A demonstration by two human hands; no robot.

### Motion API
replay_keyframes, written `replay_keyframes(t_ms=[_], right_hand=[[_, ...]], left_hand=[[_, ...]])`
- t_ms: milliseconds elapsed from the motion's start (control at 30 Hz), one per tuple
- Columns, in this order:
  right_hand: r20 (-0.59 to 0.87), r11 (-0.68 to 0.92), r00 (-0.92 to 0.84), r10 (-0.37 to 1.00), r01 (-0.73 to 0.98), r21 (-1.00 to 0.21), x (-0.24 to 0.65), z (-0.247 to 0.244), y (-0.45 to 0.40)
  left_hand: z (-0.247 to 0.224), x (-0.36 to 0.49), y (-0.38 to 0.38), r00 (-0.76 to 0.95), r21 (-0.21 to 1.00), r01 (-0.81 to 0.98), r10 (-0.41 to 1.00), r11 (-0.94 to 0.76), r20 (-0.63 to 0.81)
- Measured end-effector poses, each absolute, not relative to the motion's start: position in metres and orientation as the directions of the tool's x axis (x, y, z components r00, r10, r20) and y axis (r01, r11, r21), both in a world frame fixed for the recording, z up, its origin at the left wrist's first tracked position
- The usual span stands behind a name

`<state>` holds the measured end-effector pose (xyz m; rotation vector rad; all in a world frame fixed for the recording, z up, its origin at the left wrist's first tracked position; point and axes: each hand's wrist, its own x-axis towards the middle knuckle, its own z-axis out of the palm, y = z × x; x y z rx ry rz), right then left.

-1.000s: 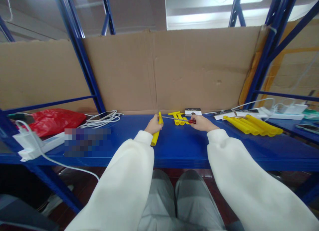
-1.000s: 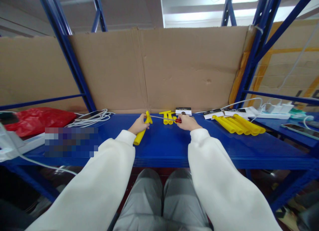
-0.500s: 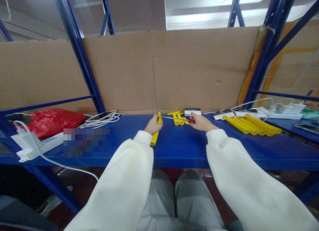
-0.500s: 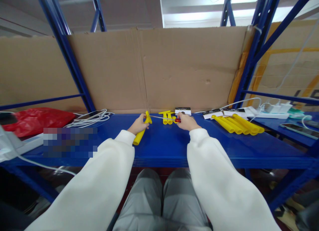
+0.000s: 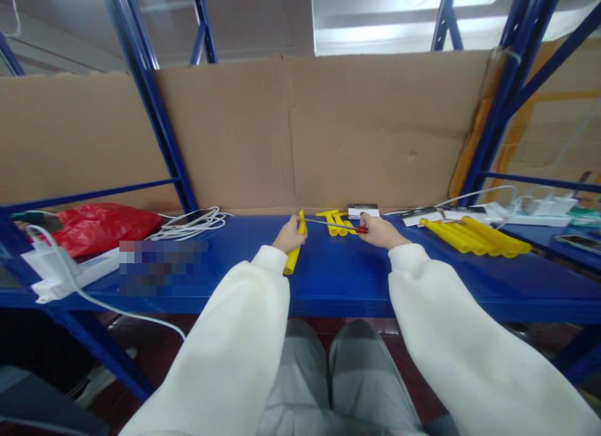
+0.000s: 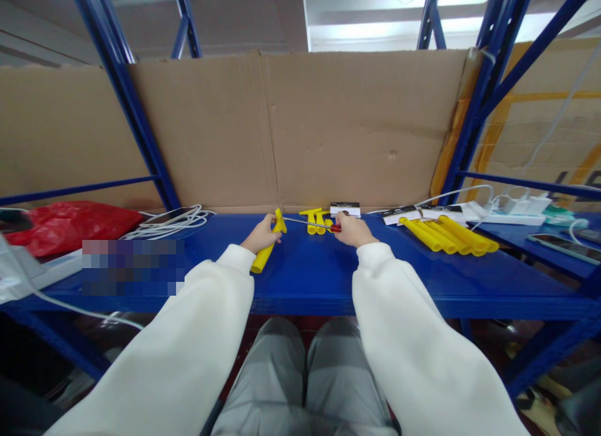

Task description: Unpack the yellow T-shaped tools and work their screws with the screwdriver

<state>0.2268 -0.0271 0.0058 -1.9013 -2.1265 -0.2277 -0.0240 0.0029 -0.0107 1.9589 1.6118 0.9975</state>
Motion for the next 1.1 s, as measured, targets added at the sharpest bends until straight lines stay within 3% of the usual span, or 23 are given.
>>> replay_keyframes(t_ms=[300, 533, 867, 1100], right_hand=[[0.333, 0.132, -0.111, 0.936, 0.99, -0.042, 0.2271, 0.0053, -0.0233], [0.303, 0.141, -0.102, 0.948, 0.984, -0.11, 0.2295, 0.0024, -0.0218], [0.403, 0.169, -0.134, 0.905, 0.984, -0.052, 0.2277, 0.0016, -0.0205], [0.337, 0.124, -0.083, 0.938, 0.987, -0.101, 0.2288, 0.0026, -0.0212]], left_hand=[[-0.0109, -0.0238, 0.0021, 0.066, 0.71, 0.657, 0.958, -0.252, 0.279], [-0.0099, -0.0235, 0.0017, 0.082, 0.71, 0.654, 0.958, -0.26, 0.274], [-0.0115, -0.0244, 0.0034, 0.083, 0.707, 0.655, 0.955, -0.268, 0.286], [-0.0119, -0.0249, 0.0043, 0.087, 0.698, 0.666, 0.957, -0.262, 0.276]])
